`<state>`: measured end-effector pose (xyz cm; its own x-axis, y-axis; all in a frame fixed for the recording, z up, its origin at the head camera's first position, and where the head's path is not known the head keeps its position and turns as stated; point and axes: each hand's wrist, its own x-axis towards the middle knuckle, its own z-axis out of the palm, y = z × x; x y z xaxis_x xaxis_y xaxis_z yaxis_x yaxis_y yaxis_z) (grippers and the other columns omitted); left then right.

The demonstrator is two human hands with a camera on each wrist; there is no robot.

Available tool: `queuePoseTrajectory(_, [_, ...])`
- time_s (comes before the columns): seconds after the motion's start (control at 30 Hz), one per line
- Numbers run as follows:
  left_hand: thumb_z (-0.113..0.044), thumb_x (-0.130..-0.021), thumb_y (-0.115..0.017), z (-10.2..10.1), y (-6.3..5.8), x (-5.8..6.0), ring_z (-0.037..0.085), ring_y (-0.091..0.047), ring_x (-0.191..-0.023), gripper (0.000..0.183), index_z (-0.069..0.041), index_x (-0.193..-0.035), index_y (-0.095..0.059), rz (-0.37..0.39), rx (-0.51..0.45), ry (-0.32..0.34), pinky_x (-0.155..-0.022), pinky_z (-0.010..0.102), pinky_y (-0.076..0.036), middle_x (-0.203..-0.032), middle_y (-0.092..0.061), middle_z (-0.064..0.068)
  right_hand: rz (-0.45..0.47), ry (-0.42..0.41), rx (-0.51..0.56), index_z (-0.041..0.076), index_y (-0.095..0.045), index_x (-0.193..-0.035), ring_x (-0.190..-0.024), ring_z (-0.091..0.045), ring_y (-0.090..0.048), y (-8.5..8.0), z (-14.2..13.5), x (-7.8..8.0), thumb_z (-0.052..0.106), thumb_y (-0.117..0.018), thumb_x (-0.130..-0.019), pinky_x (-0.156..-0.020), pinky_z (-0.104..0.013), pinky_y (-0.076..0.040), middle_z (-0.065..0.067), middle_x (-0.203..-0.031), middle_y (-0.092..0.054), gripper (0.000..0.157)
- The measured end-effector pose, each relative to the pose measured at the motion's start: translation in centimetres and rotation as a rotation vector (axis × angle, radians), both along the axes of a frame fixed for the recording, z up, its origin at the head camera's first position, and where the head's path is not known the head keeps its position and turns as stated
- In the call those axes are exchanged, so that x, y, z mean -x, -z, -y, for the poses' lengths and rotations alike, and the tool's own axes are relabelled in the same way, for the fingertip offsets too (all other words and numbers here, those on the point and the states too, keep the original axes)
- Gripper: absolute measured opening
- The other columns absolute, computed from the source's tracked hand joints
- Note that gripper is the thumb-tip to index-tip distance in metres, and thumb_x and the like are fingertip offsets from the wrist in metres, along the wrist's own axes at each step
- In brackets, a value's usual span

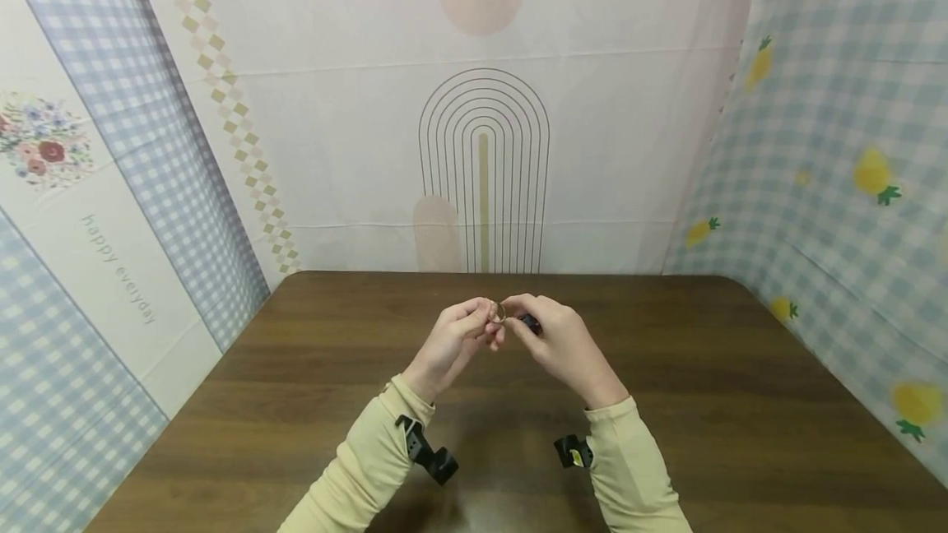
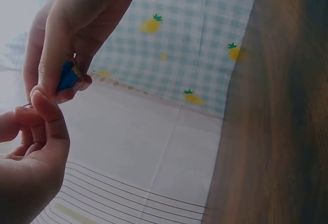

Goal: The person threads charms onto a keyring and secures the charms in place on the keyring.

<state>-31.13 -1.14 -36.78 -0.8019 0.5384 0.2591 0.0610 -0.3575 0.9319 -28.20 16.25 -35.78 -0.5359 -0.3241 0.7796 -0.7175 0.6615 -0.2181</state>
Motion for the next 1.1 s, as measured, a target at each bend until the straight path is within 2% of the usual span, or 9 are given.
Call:
queuePoseTrajectory(0.13, [-0.014, -0.105, -0.038, -0.1, 0.0, 0.2, 0.008, -0.056, -0.07, 0.021, -0.008, -0.088, -0.049, 0.032, 0.031, 0.014, -0.066, 0.021, -0.048, -0.073, -0.048, -0.002, -0.036, 0.033, -0.055, 0.005, -0.069, -0.091, -0.069, -0.01, -0.061, 0.1, -0.1, 0.1, -0.003, -0.075, -0.079, -0.059, -0.025, -0.051, -0.005, -0.082, -0.07, 0.016])
queuePoseTrajectory(0.37, [-0.018, -0.104, -0.043, -0.6, 0.2, 0.4, 0.008, -0.057, -0.07, 0.021, -0.009, -0.087, -0.05, 0.099, 0.035, -0.028, -0.067, 0.02, -0.048, -0.074, -0.051, -0.003, 0.01, 0.061, -0.058, 0.004, -0.069, -0.086, -0.063, -0.006, -0.056, 0.4, -0.3, 0.3, 0.0, -0.071, -0.084, -0.056, -0.024, -0.048, -0.004, -0.077, -0.069, 0.005])
queuePoseTrajectory(0.53, [-0.007, -0.097, -0.056, -0.9, 0.5, 0.6, 0.008, -0.061, -0.072, 0.01, -0.007, -0.088, -0.052, 0.043, 0.09, -0.136, -0.073, 0.025, -0.055, -0.08, -0.06, -0.002, 0.087, 0.084, -0.064, 0.006, -0.068, -0.087, -0.061, -0.003, -0.051, 0.3, -0.5, 0.4, 0.002, -0.071, -0.084, -0.054, -0.021, -0.045, -0.002, -0.076, -0.069, 0.005])
queuePoseTrajectory(0.6, [-0.003, -0.094, -0.059, -0.9, 0.6, 0.6, 0.008, -0.064, -0.069, 0.009, -0.005, -0.088, -0.052, 0.019, 0.105, -0.19, -0.075, 0.029, -0.058, -0.078, -0.062, -0.002, 0.135, 0.08, -0.075, 0.007, -0.068, -0.089, -0.061, -0.003, -0.054, 0.3, -0.6, 0.5, 0.003, -0.071, -0.084, -0.055, -0.021, -0.045, -0.001, -0.076, -0.07, 0.007])
queuePoseTrajectory(0.67, [-0.001, -0.092, -0.061, -0.9, 0.7, 0.7, 0.009, -0.065, -0.065, 0.006, -0.001, -0.091, -0.055, 0.008, 0.102, -0.232, -0.078, 0.039, -0.06, -0.076, -0.064, -0.001, 0.173, 0.075, -0.088, 0.007, -0.067, -0.092, -0.063, -0.005, -0.058, 0.3, -0.6, 0.5, 0.006, -0.071, -0.086, -0.057, -0.022, -0.048, 0.0, -0.077, -0.07, 0.007])
queuePoseTrajectory(0.73, [0.002, -0.091, -0.062, -0.9, 0.7, 0.8, 0.01, -0.066, -0.062, 0.007, 0.004, -0.095, -0.057, 0.006, 0.084, -0.256, -0.078, 0.047, -0.059, -0.076, -0.068, 0.009, 0.195, 0.069, -0.1, 0.007, -0.067, -0.095, -0.067, -0.007, -0.063, 0.3, -0.6, 0.6, 0.008, -0.071, -0.087, -0.06, -0.024, -0.051, -0.001, -0.078, -0.071, 0.009])
queuePoseTrajectory(0.83, [0.004, -0.09, -0.062, -0.8, 0.6, 1.0, 0.012, -0.067, -0.061, 0.014, 0.012, -0.102, -0.06, -0.021, 0.076, -0.286, -0.076, 0.051, -0.059, -0.084, -0.07, 0.026, 0.214, 0.063, -0.109, 0.006, -0.068, -0.098, -0.068, -0.008, -0.065, 0.2, -0.6, 0.7, 0.009, -0.069, -0.088, -0.061, -0.024, -0.052, -0.002, -0.08, -0.072, 0.011])
queuePoseTrajectory(0.93, [0.004, -0.09, -0.061, -0.9, 0.5, 1.1, 0.011, -0.066, -0.06, 0.017, 0.015, -0.103, -0.062, -0.056, 0.103, -0.307, -0.071, 0.043, -0.061, -0.093, -0.068, 0.034, 0.22, 0.06, -0.11, 0.007, -0.069, -0.096, -0.066, -0.004, -0.062, 0.1, -0.7, 0.8, 0.007, -0.069, -0.088, -0.06, -0.022, -0.051, -0.002, -0.079, -0.072, 0.008])
queuePoseTrajectory(1.1, [0.003, -0.091, -0.061, -0.8, 0.5, 1.3, 0.008, -0.064, -0.058, 0.019, 0.017, -0.103, -0.064, -0.096, 0.178, -0.307, -0.066, 0.034, -0.06, -0.085, -0.07, 0.025, 0.226, 0.051, -0.105, 0.01, -0.07, -0.089, -0.059, 0.004, -0.05, 0.1, -1.0, 0.8, 0.003, -0.068, -0.086, -0.055, -0.018, -0.043, 0.004, -0.071, -0.068, 0.008])
